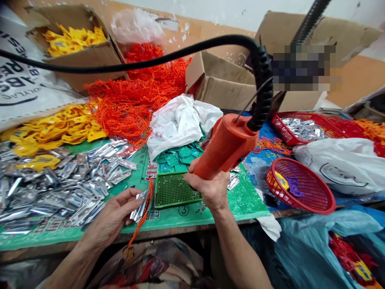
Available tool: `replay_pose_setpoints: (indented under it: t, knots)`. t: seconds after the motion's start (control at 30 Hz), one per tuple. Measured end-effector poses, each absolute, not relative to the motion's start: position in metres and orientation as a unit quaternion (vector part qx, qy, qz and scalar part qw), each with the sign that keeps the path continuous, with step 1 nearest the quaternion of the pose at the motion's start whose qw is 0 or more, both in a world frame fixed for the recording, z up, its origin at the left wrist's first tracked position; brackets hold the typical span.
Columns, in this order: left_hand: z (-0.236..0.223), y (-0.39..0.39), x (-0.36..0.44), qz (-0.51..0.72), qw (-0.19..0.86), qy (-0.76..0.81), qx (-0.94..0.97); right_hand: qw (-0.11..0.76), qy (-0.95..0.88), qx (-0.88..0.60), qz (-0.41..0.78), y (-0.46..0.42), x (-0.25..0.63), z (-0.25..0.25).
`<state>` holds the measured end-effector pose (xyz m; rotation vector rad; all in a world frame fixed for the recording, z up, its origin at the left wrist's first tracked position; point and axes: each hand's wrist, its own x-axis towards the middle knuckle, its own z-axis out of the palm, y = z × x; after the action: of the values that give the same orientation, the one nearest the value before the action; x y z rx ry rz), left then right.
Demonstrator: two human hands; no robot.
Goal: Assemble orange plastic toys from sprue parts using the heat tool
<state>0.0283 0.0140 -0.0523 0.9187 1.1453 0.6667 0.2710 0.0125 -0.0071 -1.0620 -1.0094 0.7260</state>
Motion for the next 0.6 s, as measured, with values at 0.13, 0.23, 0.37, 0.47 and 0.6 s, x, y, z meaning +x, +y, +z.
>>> replay_pose_setpoints:
  t: [0.13,0.23,0.37,0.47,0.6]
  knots:
    - [-0.0535,0.0135,0.0277,0.296,0.698,0.506,0.411,0.678,-0.451,-0.491,0.309,0.0087,0.2774,-0.0098]
    - [-0.0520,0.0132,0.0282,0.298,0.696,0.510,0.409,0.675,-0.448,-0.504,0.299,0.0083,0.2786,-0.0127]
    - [-0.0497,0.0127,0.0290,0.301,0.689,0.514,0.412,0.683,-0.446,-0.501,0.290,0.0106,0.2777,-0.0153]
    - [-0.0491,0.0121,0.0298,0.302,0.686,0.516,0.414,0.678,-0.447,-0.513,0.278,0.0118,0.2767,-0.0160]
    - [-0.0486,0.0127,0.0313,0.299,0.682,0.523,0.414,0.675,-0.450,-0.516,0.274,0.0114,0.2760,-0.0159]
